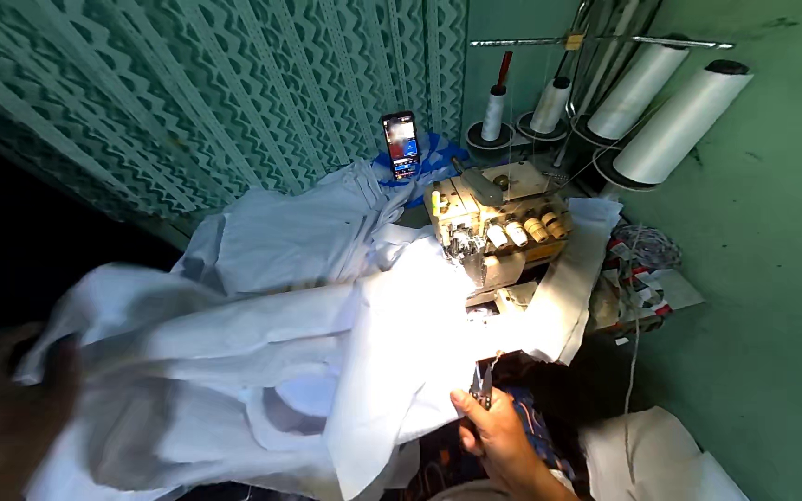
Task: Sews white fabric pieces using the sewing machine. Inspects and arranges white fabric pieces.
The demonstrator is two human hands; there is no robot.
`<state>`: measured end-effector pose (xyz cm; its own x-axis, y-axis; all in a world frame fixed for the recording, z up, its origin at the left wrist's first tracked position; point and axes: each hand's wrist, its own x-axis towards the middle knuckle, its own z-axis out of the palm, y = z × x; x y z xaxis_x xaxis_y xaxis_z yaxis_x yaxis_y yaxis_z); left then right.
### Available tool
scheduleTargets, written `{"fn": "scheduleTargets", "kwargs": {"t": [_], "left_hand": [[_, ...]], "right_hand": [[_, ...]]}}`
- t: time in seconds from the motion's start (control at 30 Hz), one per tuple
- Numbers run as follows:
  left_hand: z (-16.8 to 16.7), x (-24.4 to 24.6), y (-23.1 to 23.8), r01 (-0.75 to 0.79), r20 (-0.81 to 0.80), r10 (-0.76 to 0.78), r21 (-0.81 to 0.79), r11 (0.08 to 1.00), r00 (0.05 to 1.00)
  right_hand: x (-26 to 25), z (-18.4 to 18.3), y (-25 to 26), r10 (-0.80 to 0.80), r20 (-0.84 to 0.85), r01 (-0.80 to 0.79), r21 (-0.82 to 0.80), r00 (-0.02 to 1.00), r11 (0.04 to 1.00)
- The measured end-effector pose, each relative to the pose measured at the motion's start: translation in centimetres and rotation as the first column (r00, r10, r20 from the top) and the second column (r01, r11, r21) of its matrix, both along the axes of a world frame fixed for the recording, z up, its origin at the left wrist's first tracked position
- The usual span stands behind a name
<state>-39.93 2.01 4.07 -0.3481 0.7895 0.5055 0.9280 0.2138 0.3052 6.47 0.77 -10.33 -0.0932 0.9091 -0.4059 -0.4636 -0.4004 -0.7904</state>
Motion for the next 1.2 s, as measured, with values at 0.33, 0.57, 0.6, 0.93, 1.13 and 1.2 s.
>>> {"fn": "scheduleTargets", "kwargs": {"t": [0.33,0.57,0.6,0.93,1.13,1.2], "left_hand": [[-6.5,20.2,8.7,0.715,0.982,-0.049,-0.098,0.692,0.182],[-7.2,23.8,8.4,0.654,0.979,-0.204,0.146,0.742,0.014],[-7.2,24.5,8.3,0.578,0.977,-0.213,0.162,0.800,0.021],[-6.1,25.0,7.4,0.340,0.978,-0.030,0.101,0.935,-0.207],[-5.4,26.7,4.4,0.398,0.958,0.164,-0.058,0.916,-0.237],[-5.4,26.8,3.9,0.424,0.956,0.160,-0.043,0.905,-0.244]], "right_hand": [[1.3,-0.4,-1.0,0.055,0.004,-0.055,0.006,0.998,0.998],[1.7,-1.0,-0.7,0.058,-0.040,-0.059,-0.031,0.998,0.998],[1.8,-1.1,-0.6,0.060,-0.035,-0.061,-0.038,0.998,0.997],[2.1,-1.6,-0.1,0.070,-0.040,-0.072,-0.060,0.997,0.996],[2.1,-1.9,-0.1,0.057,-0.051,-0.060,-0.062,0.997,0.996],[2.1,-1.9,-0.1,0.064,-0.055,-0.068,-0.073,0.996,0.995]]}}
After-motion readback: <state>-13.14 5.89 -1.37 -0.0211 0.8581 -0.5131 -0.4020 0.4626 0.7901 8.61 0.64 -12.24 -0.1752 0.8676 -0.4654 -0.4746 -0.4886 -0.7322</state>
